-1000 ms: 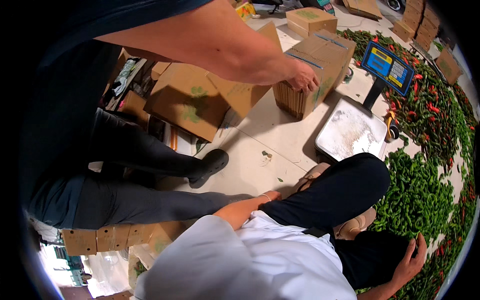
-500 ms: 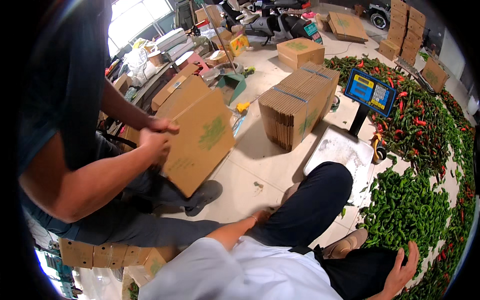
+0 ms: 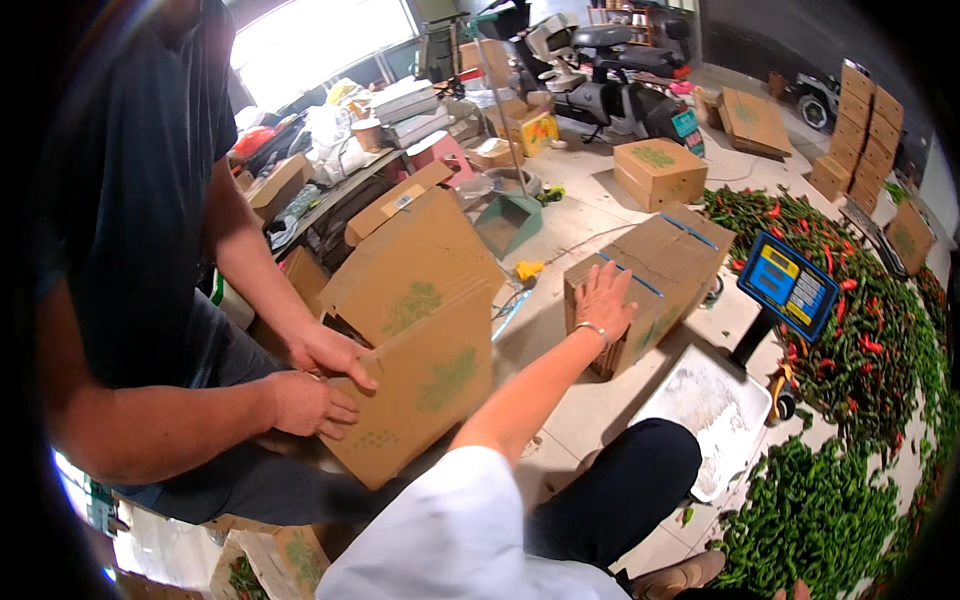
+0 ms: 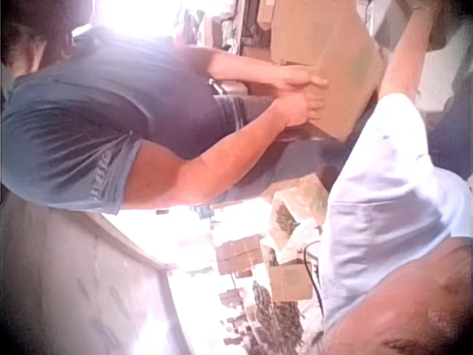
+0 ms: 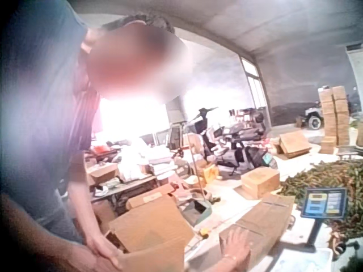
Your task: The person sits on the floor sorting green and red chili peppers from a large pile, separating them by hand. They then assemble a cardboard box, place it on a digital scale, and use a handheld tape dispenser to seal the box.
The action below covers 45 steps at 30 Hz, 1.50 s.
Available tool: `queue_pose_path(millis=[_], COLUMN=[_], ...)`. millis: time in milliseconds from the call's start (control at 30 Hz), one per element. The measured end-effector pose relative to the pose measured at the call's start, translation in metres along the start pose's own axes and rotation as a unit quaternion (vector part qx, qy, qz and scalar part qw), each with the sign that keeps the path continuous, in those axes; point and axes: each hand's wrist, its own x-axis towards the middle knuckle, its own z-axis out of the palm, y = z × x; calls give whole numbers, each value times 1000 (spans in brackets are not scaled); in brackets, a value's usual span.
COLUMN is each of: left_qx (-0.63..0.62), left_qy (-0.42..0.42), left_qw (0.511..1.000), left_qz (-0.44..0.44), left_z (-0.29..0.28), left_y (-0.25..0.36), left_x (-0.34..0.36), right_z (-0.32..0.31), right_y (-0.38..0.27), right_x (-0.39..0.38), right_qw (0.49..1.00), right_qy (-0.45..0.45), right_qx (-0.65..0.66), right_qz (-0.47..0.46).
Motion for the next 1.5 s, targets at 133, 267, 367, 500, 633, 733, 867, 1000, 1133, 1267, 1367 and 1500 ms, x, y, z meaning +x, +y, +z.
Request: queue_pose_path(millis=[133,267,367,500,633,733,867,1000,1133,1267,1367,1500], left_qx=[69,26,-125,-445,-554,-500,-562,-560,-540,-661,-526,-549], left_qy=[-82,-161,-31,214,360,331,178,35,0,114,263,207], left_qw=[993,984,991,830,678,709,747,785,784,663,731,726], left_qz=[-54,-65,-34,-257,-323,-371,-309,-262,-306,-331,-346,-360], left_z=[23,24,29,-54,-194,-265,-236,-151,-115,-160,-274,-243], left_y=[-12,-20,-63,-99,-200,-239,-228,-124,-55,-133,-287,-156], left_x=[25,27,39,112,155,148,168,154,149,188,204,178], right_z=[2,14,23,39,43,42,38,40,36,29,36,23], right_y=[-20,-28,-37,-35,-35,-32,-31,-32,-25,-22,-7,-7], right_x=[20,44,61,67,68,65,66,60,51,38,31,32], right_qw=[999,998,995,993,989,990,990,991,992,993,990,996], right_qy=[-45,-49,-84,-60,-25,1,-10,14,27,28,0,27], right_qx=[13,8,29,21,59,66,98,49,42,39,104,70], right_qz=[15,-30,-52,-95,-132,-124,-101,-126,-115,-108,-99,-43])
